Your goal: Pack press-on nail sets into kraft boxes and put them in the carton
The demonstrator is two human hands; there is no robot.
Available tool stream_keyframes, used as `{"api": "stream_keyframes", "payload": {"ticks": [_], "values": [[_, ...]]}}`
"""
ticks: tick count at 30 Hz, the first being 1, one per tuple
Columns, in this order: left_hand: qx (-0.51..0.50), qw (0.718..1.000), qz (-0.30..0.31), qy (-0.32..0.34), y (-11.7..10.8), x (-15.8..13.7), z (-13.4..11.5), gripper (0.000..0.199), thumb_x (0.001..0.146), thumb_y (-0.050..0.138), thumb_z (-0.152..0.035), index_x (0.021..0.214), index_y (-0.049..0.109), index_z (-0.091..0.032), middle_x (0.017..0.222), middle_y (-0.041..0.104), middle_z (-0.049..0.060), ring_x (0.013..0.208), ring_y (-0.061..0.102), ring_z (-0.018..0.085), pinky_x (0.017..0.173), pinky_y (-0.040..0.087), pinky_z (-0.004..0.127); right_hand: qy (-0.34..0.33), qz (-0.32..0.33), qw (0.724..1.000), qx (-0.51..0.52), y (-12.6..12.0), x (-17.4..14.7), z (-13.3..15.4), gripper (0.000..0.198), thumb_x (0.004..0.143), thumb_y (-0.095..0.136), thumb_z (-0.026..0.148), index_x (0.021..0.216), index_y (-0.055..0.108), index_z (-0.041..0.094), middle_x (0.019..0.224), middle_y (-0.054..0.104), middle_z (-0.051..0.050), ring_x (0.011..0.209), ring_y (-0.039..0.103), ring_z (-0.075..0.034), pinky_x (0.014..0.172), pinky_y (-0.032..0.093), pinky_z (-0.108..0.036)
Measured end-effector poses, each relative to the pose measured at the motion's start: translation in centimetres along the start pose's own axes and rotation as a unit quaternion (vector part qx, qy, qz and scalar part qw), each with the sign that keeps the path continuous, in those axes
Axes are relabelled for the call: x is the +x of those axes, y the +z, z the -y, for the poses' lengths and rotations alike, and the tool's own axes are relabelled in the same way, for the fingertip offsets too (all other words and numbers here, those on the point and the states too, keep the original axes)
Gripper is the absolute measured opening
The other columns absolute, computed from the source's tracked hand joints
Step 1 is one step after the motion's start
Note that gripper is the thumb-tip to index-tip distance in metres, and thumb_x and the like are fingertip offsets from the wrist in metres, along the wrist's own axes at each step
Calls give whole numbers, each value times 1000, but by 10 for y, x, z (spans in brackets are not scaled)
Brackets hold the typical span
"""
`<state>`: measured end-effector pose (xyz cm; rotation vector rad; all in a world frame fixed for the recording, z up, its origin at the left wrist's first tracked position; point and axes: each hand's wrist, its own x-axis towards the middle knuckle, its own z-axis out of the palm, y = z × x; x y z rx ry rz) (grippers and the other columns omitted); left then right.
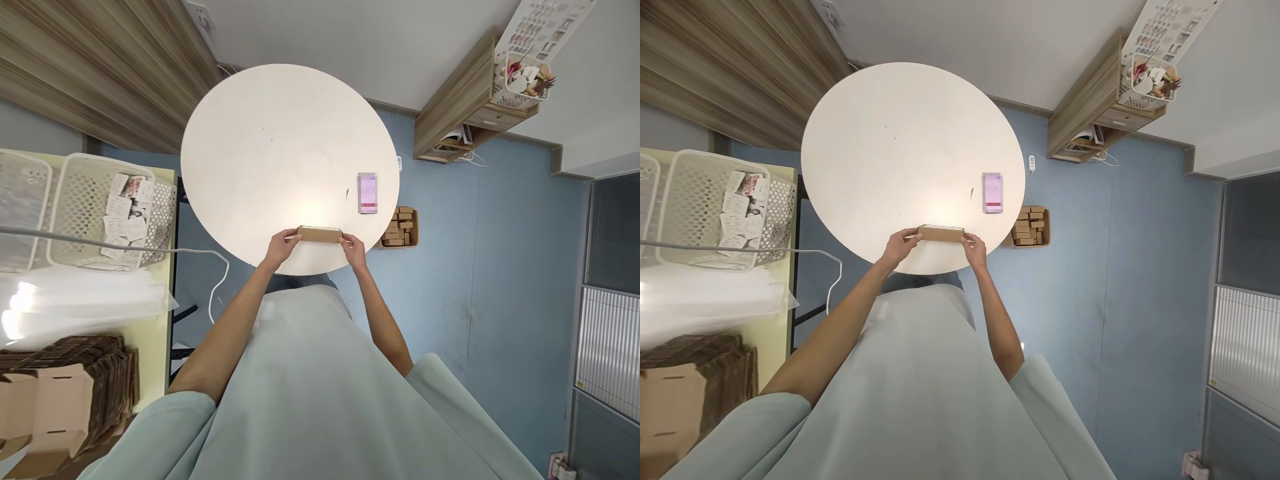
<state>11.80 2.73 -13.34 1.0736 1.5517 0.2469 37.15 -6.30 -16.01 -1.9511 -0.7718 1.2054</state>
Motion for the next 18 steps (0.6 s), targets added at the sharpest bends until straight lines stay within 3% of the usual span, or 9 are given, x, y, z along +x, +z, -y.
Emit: {"api": "stream_keyframes", "payload": {"ticks": [6,12,18], "values": [[1,1000,19,9,3,-24,30,56,91,77,-49,139,74,-21,142,76,13,126,73,33,108,60,45,5,5,1000,-9,2,-37,-30,45,92,72,48,126,78,19,137,77,-14,115,76,-27,106,60,-42],[-11,998,52,-32,28,-34,56,62,91,75,-45,147,67,-18,154,68,17,133,69,34,109,59,45,51,24,996,-69,0,-40,-52,44,87,77,43,122,78,16,130,80,-15,114,77,-27,109,59,-44],[-31,999,22,-12,46,-46,74,55,90,74,-44,140,73,-20,155,67,15,133,69,34,108,59,45,27,41,999,11,-10,-50,-54,52,89,77,53,128,81,19,134,80,-12,125,74,-28,110,60,-46]]}}
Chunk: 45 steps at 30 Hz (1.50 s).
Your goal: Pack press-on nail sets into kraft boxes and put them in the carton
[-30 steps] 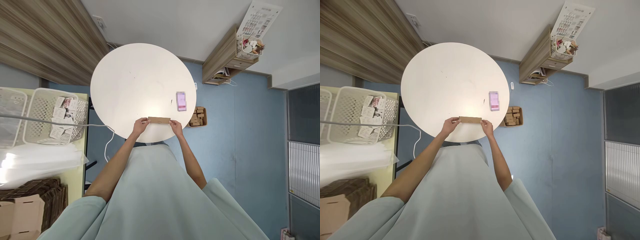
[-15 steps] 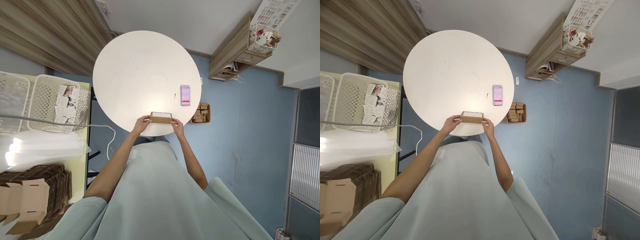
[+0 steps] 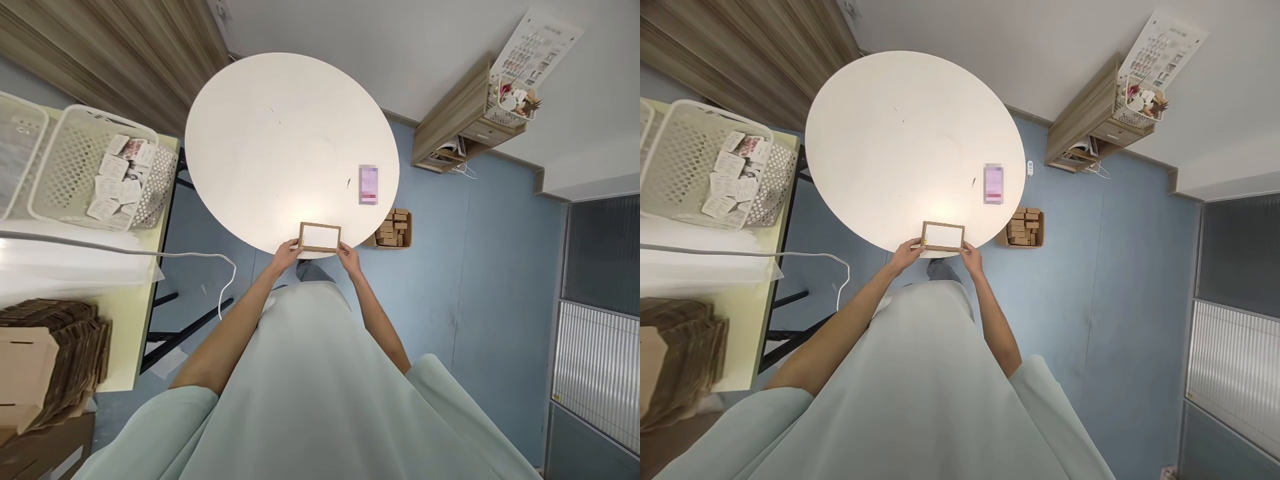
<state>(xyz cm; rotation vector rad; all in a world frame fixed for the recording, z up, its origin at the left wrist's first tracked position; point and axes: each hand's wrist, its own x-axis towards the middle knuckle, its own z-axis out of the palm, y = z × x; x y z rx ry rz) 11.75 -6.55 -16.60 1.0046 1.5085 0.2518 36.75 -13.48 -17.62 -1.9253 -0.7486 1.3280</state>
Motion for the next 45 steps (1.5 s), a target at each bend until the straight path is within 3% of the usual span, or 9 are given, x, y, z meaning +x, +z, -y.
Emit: {"api": "stream_keyframes", "payload": {"ticks": [5,9,16,22,27,33,38,42,45], "values": [[-43,998,-31,28,18,-26,12,51,93,71,-43,139,74,-19,149,72,14,130,72,31,110,59,44,41,15,997,62,-25,-31,-3,54,85,83,55,126,83,20,120,84,-9,113,79,-28,98,67,-47],[-87,995,-39,40,46,-48,16,46,93,73,-40,133,76,-18,144,75,15,125,75,29,110,61,43,22,-5,997,79,-52,-57,-9,59,79,90,53,126,82,20,118,84,-10,114,79,-28,98,67,-46],[-112,991,21,68,102,-74,7,41,93,73,-37,129,76,-18,144,74,15,130,72,30,108,62,43,10,-47,994,100,-108,-110,-17,62,76,93,53,127,76,21,124,83,-13,107,82,-28,92,67,-42],[-78,994,65,40,149,-96,-9,36,93,72,-31,125,74,-14,135,77,18,117,77,31,99,64,42,16,-108,989,104,-145,-156,-28,61,77,91,56,122,72,20,117,83,-13,97,84,-26,81,66,-34],[-49,994,94,22,182,-105,-17,35,93,73,-27,124,69,-12,127,79,18,109,79,27,93,63,35,6,-153,982,106,-164,-176,-37,62,75,91,57,119,70,18,109,83,-11,90,83,-23,77,62,-30],[44,991,114,61,221,-100,-38,25,88,75,-28,108,70,-14,113,82,14,107,75,26,84,59,30,20,-207,971,115,-194,-182,-52,59,74,89,53,116,68,18,105,81,-9,81,81,-20,69,59,-27],[81,982,146,86,256,-89,-57,17,83,75,-27,96,74,-18,109,83,11,103,75,25,88,59,31,30,-223,971,84,-230,-172,-61,56,76,86,48,119,69,18,116,82,-11,84,80,-21,75,62,-31],[88,977,167,94,302,-73,-78,17,83,74,-26,99,76,-17,109,83,10,102,76,24,94,59,34,19,-256,963,-78,-262,-147,-64,48,79,81,38,122,70,20,125,81,-11,92,80,-24,93,62,-40],[103,973,171,115,345,-58,-99,32,85,75,-23,116,76,-17,123,80,12,107,77,25,98,60,35,-9,-248,942,-225,-293,-119,-63,49,85,76,34,131,69,20,127,80,-11,105,79,-27,101,59,-42]]}}
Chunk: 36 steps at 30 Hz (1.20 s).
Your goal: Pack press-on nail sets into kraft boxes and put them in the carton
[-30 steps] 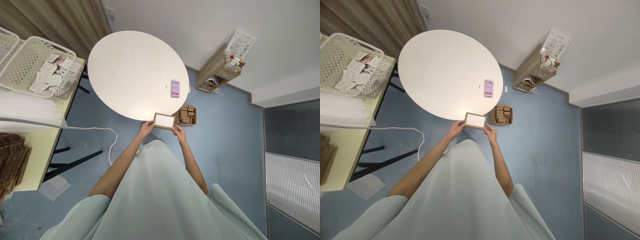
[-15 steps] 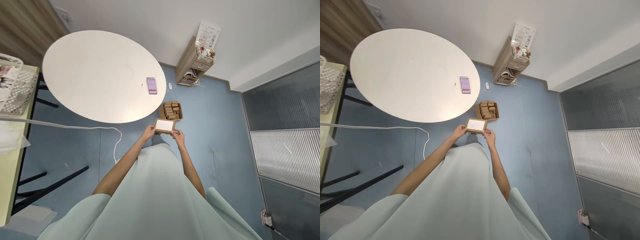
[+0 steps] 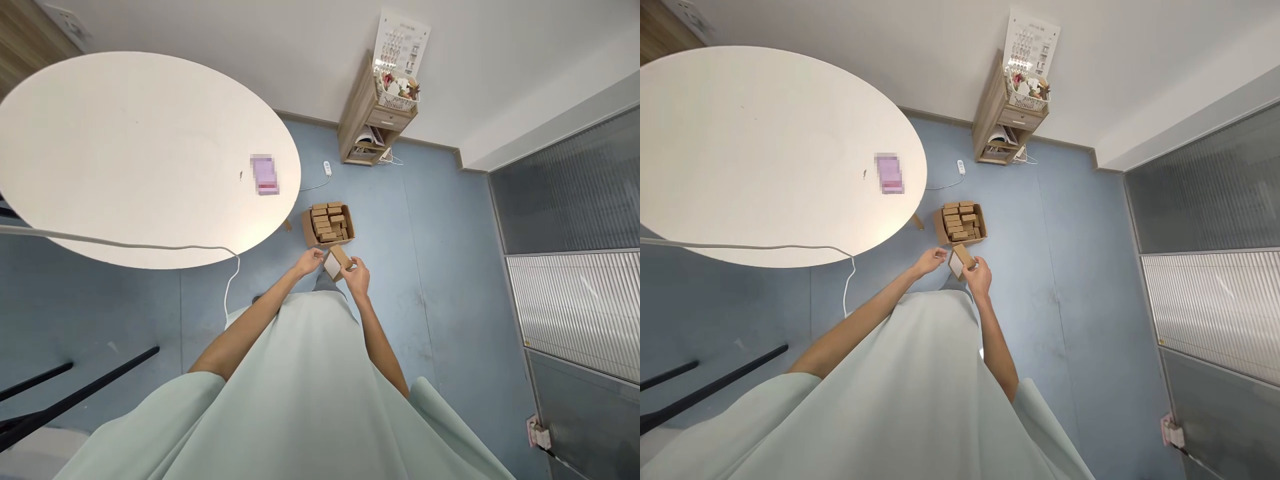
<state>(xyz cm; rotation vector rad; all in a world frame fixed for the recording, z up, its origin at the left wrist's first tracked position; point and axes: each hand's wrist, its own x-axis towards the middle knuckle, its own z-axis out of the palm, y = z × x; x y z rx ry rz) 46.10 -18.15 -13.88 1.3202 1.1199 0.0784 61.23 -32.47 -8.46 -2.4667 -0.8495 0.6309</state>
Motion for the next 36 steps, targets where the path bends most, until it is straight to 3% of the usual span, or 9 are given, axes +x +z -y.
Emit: {"api": "stream_keyframes", "payload": {"ticks": [4,9,11,14,18,25,36], "values": [[72,995,-19,61,41,47,-29,64,84,72,-14,147,63,-15,147,68,16,107,76,23,105,59,39,-90,42,991,-85,-20,65,-17,54,91,71,31,143,64,21,138,75,-11,110,77,-25,96,60,-38],[187,976,-43,99,80,102,-59,87,84,66,-9,167,47,-21,142,63,15,111,74,27,106,58,41,-181,118,967,-138,-49,149,-38,48,98,65,30,145,62,22,137,74,-10,99,77,-21,87,61,-33],[225,970,-35,86,90,119,-69,87,86,64,-9,170,45,-24,141,62,15,113,74,29,103,58,40,-216,153,950,-165,-61,178,-47,46,100,63,30,146,62,22,138,73,-10,103,77,-22,84,62,-32],[261,963,-16,70,101,137,-81,71,92,61,-12,161,57,-27,140,64,12,113,73,29,103,57,40,-263,207,919,-210,-75,215,-61,46,103,59,28,148,61,22,143,71,-11,111,75,-25,82,63,-31],[290,956,1,41,112,150,-92,54,97,62,-19,150,66,-28,139,67,11,114,72,31,99,58,41,-293,268,884,-246,-80,252,-79,51,107,52,26,158,55,20,152,65,-14,120,73,-27,90,65,-34],[313,949,4,-34,130,178,-93,50,102,61,-27,153,63,-30,137,67,11,114,74,33,95,59,41,-257,336,866,-266,-50,297,-103,57,106,52,19,163,49,17,155,58,-18,132,65,-30,104,64,-42],[281,957,-25,-64,136,263,-46,57,102,58,-22,158,56,-26,144,68,14,119,72,34,101,58,43,-217,325,893,-221,29,363,-120,53,101,51,8,153,56,17,154,57,-18,127,65,-29,105,62,-43]]}}
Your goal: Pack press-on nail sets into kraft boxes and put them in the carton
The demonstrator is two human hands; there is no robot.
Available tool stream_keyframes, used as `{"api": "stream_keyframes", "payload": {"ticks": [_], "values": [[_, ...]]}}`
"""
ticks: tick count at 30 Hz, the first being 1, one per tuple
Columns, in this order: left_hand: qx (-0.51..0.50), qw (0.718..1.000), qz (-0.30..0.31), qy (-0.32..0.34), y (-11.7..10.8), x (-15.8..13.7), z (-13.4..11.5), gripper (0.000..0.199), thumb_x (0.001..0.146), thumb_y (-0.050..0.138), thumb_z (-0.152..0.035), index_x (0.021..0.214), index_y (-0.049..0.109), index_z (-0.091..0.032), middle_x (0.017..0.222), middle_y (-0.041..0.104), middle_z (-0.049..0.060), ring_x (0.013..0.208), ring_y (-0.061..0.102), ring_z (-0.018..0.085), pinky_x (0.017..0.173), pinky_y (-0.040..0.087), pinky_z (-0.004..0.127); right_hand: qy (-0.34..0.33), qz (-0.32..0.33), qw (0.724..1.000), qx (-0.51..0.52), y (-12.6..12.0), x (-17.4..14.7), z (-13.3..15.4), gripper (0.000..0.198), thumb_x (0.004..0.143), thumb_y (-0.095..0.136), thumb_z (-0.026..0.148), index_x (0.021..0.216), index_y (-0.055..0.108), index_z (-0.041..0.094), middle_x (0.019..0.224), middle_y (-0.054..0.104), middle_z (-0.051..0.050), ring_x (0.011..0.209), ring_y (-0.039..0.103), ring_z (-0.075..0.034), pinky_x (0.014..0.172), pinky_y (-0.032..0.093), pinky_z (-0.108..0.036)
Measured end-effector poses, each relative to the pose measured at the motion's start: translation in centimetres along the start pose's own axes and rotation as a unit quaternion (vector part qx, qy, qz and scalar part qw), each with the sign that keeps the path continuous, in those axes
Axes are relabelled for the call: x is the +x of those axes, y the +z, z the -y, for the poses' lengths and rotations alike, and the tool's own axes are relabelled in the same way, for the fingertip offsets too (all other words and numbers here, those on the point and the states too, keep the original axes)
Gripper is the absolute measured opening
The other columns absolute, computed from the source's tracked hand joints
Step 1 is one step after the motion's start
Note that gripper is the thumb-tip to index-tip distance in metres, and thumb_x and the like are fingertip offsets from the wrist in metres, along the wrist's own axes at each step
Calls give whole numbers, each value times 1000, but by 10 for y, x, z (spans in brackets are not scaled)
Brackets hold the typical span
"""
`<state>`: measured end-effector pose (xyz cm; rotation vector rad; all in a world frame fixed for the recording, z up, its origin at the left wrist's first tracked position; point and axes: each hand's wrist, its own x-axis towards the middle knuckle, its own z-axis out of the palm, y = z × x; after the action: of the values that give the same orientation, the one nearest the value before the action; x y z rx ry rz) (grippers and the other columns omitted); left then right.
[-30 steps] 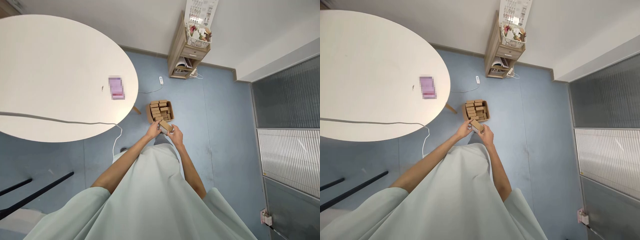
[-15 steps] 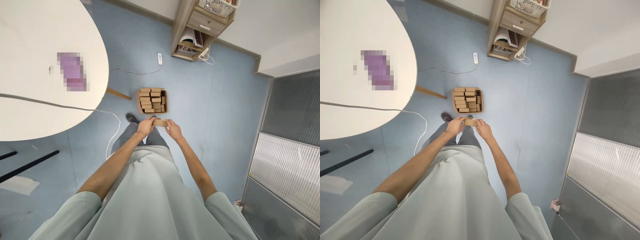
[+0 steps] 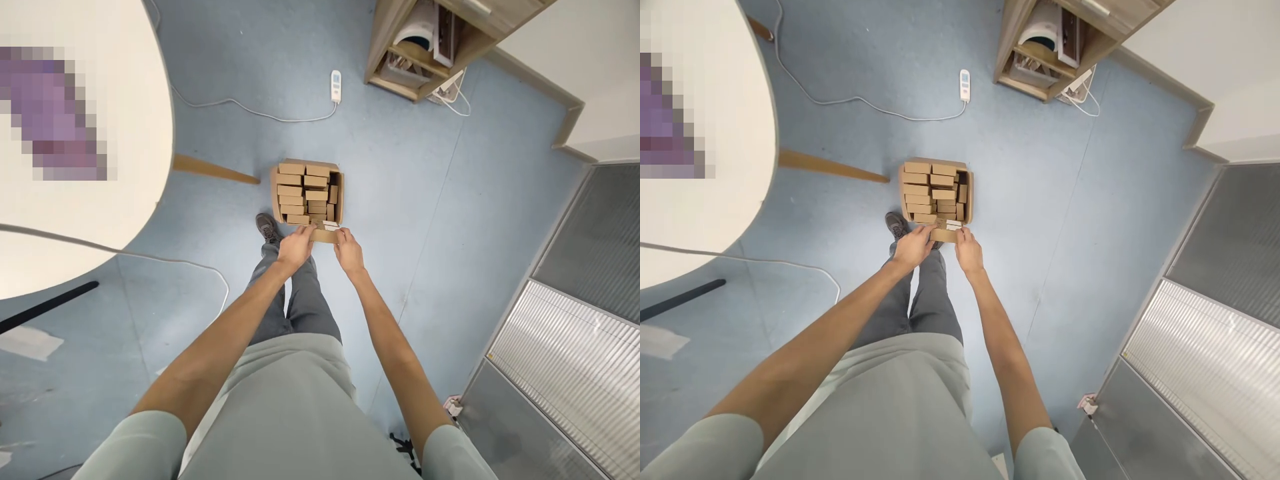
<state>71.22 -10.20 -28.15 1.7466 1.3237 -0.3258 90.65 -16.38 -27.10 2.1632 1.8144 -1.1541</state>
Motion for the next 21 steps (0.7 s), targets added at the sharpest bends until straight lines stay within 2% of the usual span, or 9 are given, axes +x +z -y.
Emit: {"api": "stream_keyframes", "payload": {"ticks": [5,10,14,18,21], "values": [[-59,998,1,-10,20,50,25,59,104,54,-22,162,53,-22,149,65,16,125,71,36,110,55,47,21,-9,1000,3,32,57,-19,50,101,49,6,148,58,18,153,56,-17,124,66,-28,103,62,-41],[-136,990,22,-2,57,100,65,69,100,60,-18,168,46,-17,162,58,15,136,66,33,120,50,44,32,0,999,12,75,116,-42,46,102,48,6,145,58,19,150,56,-16,118,69,-26,102,61,-40],[-170,985,24,-2,83,132,95,69,99,62,-17,167,48,-17,172,49,14,140,64,30,125,46,42,23,-6,1000,19,108,159,-56,47,101,46,6,145,57,19,146,57,-16,116,69,-25,103,60,-40],[-176,984,27,-3,93,156,115,65,99,61,-19,163,52,-16,174,47,13,153,54,30,128,43,42,20,-13,999,26,137,199,-67,49,100,44,5,145,58,19,148,57,-16,114,69,-24,104,60,-40],[-177,984,28,3,95,166,126,62,100,58,-20,162,53,-17,172,50,12,156,51,30,129,41,43,38,-21,999,25,157,222,-71,48,101,43,5,142,60,21,146,58,-14,117,69,-25,104,60,-41]]}}
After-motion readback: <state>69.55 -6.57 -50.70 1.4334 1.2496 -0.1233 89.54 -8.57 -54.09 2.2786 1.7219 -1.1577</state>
